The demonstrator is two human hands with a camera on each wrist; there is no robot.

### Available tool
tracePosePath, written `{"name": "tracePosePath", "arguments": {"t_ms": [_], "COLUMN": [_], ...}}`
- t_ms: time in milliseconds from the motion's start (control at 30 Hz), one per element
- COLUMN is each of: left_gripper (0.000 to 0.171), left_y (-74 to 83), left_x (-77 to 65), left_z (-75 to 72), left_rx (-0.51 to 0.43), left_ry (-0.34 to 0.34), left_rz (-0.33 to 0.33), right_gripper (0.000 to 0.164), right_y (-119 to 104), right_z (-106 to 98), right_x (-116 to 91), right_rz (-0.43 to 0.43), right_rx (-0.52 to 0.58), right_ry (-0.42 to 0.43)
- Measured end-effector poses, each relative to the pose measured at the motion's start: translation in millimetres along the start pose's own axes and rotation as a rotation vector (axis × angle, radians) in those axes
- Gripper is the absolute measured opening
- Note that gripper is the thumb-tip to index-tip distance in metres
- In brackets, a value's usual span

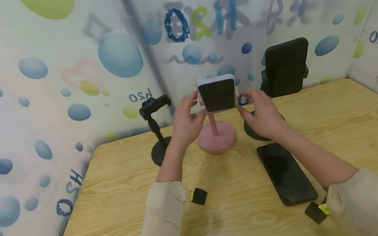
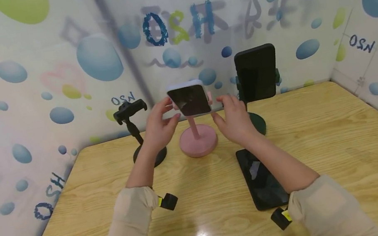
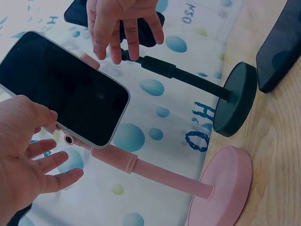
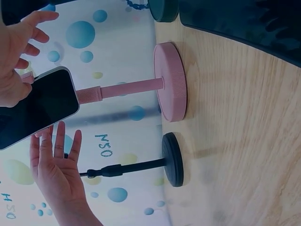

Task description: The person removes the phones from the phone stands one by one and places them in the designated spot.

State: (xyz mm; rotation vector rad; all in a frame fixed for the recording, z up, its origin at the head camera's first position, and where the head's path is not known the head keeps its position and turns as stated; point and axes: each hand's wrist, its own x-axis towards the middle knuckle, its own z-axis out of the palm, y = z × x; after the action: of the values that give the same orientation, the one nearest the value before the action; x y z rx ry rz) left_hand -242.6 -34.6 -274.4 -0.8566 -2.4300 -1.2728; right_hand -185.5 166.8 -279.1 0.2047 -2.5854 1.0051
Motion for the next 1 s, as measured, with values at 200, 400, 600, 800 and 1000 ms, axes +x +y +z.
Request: {"name": "tracePosePath", "arguments": {"t_ms": [200, 400, 600, 800, 1000], "left_gripper": [0.050, 0.042, 0.039, 0.039, 0.037], "left_y": [2.4, 3.3, 1.4, -1.3, -3.5], "left_x": [2.6, 5.9, 8.7, 9.1, 8.3], "left_z": [-0.7, -0.7, 1.9, 5.2, 7.3], "left_rx": [0.004, -0.012, -0.033, -0.056, -0.133], "left_ry": [-0.011, -0.022, -0.032, -0.029, -0.021], "left_rz": [-0.007, -0.001, 0.006, 0.015, 0.035], "right_gripper": [0.041, 0.043, 0.038, 0.025, 0.025], "right_y": [-2, -1, -1, -2, -4], "right_z": [-1, 0, 5, 11, 14], "right_x": [5, 10, 15, 15, 16], "right_rz": [-0.006, -0.029, -0.086, -0.100, -0.116], "right_rx": [0.023, 0.038, 0.079, 0.126, 0.128], "right_ry": [-0.016, -0.010, 0.019, 0.050, 0.069]}}
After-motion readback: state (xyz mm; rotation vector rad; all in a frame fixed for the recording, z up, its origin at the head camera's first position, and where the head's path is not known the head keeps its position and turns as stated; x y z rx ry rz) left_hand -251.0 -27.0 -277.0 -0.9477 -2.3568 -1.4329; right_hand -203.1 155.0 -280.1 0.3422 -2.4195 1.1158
